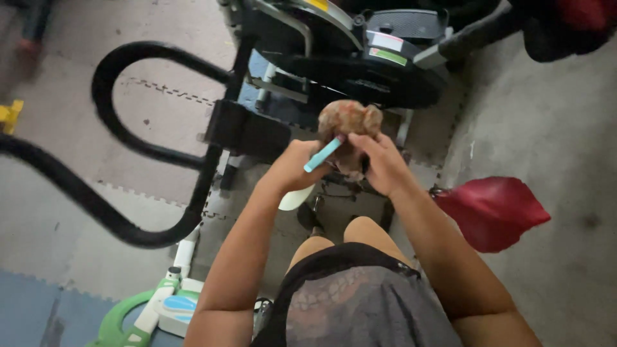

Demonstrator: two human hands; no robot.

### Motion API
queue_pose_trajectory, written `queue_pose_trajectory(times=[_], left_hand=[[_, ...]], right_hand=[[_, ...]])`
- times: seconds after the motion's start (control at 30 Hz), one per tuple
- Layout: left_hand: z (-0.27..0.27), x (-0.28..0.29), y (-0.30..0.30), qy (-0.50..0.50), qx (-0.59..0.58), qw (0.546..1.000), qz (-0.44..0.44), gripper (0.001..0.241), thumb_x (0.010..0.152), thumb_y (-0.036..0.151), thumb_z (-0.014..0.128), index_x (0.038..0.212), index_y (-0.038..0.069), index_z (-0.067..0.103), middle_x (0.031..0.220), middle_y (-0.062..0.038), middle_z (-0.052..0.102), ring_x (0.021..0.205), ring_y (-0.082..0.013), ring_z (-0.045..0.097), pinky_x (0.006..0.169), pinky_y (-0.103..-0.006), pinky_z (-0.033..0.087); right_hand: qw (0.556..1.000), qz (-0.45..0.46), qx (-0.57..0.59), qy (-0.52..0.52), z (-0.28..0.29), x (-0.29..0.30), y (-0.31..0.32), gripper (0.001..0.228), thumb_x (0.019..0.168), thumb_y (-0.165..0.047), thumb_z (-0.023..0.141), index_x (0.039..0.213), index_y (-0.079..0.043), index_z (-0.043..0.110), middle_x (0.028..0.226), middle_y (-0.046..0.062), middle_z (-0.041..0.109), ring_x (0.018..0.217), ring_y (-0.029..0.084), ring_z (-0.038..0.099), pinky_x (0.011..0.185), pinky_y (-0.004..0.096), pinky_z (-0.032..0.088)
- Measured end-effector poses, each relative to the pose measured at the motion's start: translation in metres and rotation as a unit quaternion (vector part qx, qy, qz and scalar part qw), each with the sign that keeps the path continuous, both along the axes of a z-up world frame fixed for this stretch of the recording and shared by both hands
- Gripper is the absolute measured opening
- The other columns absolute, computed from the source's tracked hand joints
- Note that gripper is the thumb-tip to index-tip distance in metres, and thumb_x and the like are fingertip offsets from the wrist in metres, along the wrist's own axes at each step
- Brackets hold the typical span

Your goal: The person is cleaning various gym equipment using a spray bottle and a cloth.

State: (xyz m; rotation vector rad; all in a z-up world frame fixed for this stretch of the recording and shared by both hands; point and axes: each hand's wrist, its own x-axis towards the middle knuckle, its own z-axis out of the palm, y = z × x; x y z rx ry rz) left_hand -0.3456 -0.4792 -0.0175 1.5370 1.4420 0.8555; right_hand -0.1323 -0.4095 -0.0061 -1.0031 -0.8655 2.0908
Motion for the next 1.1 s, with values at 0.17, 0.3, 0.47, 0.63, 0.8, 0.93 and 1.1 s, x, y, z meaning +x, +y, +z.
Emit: queue_pose_trajectory(times=[0.17, 0.3, 0.47, 0.63, 0.8, 0.93, 1.1], left_hand=[[0.001, -0.008, -0.03, -0.031, 0.068, 0.997, 0.001, 0.032, 0.08, 0.013, 0.075, 0.111, 0.008, 0.071, 0.091, -0.018, 0.075, 0.089, -0.0393, 0.073, 0.075, -0.0425, 0.059], [-0.009, -0.015, -0.061, 0.008, 0.056, 0.997, 0.044, 0.029, 0.082, 0.015, 0.076, 0.11, 0.007, 0.072, 0.091, -0.019, 0.075, 0.089, -0.0412, 0.071, 0.076, -0.0436, 0.058], [-0.002, -0.022, -0.107, -0.015, 0.047, 0.986, 0.159, 0.034, 0.08, 0.015, 0.074, 0.112, 0.005, 0.071, 0.098, -0.02, 0.075, 0.093, -0.039, 0.072, 0.079, -0.0434, 0.057], [0.021, -0.026, -0.154, 0.002, 0.018, 0.963, 0.27, 0.03, 0.079, 0.015, 0.071, 0.108, 0.005, 0.071, 0.094, -0.019, 0.074, 0.086, -0.0379, 0.073, 0.076, -0.0431, 0.056], [0.022, -0.012, -0.199, 0.027, -0.022, 0.929, 0.37, 0.028, 0.081, 0.013, 0.069, 0.107, 0.004, 0.069, 0.09, -0.02, 0.071, 0.082, -0.0408, 0.068, 0.075, -0.0453, 0.054], [0.021, 0.001, -0.23, 0.039, 0.08, 0.907, 0.411, 0.033, 0.081, 0.009, 0.065, 0.114, 0.005, 0.067, 0.099, -0.02, 0.071, 0.091, -0.0401, 0.069, 0.081, -0.0443, 0.055], [0.009, 0.008, -0.264, 0.053, 0.068, 0.866, 0.493, 0.037, 0.083, 0.008, 0.063, 0.119, 0.006, 0.068, 0.108, -0.018, 0.073, 0.1, -0.0366, 0.071, 0.088, -0.0416, 0.055]], right_hand=[[0.997, 0.069, -0.001, -0.018, -0.033, -0.012, -0.017, 0.025, 0.107, -0.019, 0.066, 0.129, -0.007, 0.064, 0.099, 0.003, 0.063, 0.081, 0.014, 0.057, 0.064, 0.032, 0.045], [0.994, 0.099, 0.012, -0.048, -0.027, -0.034, -0.031, 0.023, 0.102, -0.018, 0.064, 0.123, -0.007, 0.064, 0.101, 0.0, 0.065, 0.086, 0.011, 0.062, 0.071, 0.027, 0.05], [0.984, 0.18, -0.008, -0.005, 0.001, -0.068, -0.054, 0.031, 0.101, -0.027, 0.054, 0.124, -0.008, 0.066, 0.11, -0.002, 0.07, 0.101, 0.009, 0.067, 0.085, 0.027, 0.054], [0.961, 0.268, -0.046, 0.046, -0.022, -0.09, -0.06, 0.03, 0.107, -0.029, 0.055, 0.124, -0.005, 0.064, 0.11, 0.004, 0.069, 0.1, 0.016, 0.066, 0.084, 0.034, 0.052], [0.942, 0.323, 0.04, 0.078, 0.01, -0.106, -0.068, 0.032, 0.107, -0.026, 0.051, 0.125, -0.003, 0.065, 0.12, 0.007, 0.07, 0.111, 0.017, 0.066, 0.097, 0.03, 0.051], [0.81, 0.201, 0.545, -0.081, 0.006, -0.135, -0.072, 0.032, 0.112, -0.016, 0.051, 0.139, 0.002, 0.053, 0.141, 0.027, 0.042, 0.12, 0.048, 0.041, 0.098, 0.049, 0.039], [0.609, 0.249, 0.752, -0.044, 0.026, -0.19, -0.134, 0.021, 0.102, -0.014, 0.059, 0.118, -0.026, 0.053, 0.168, 0.022, 0.018, 0.155, 0.047, 0.017, 0.122, 0.048, 0.032]])
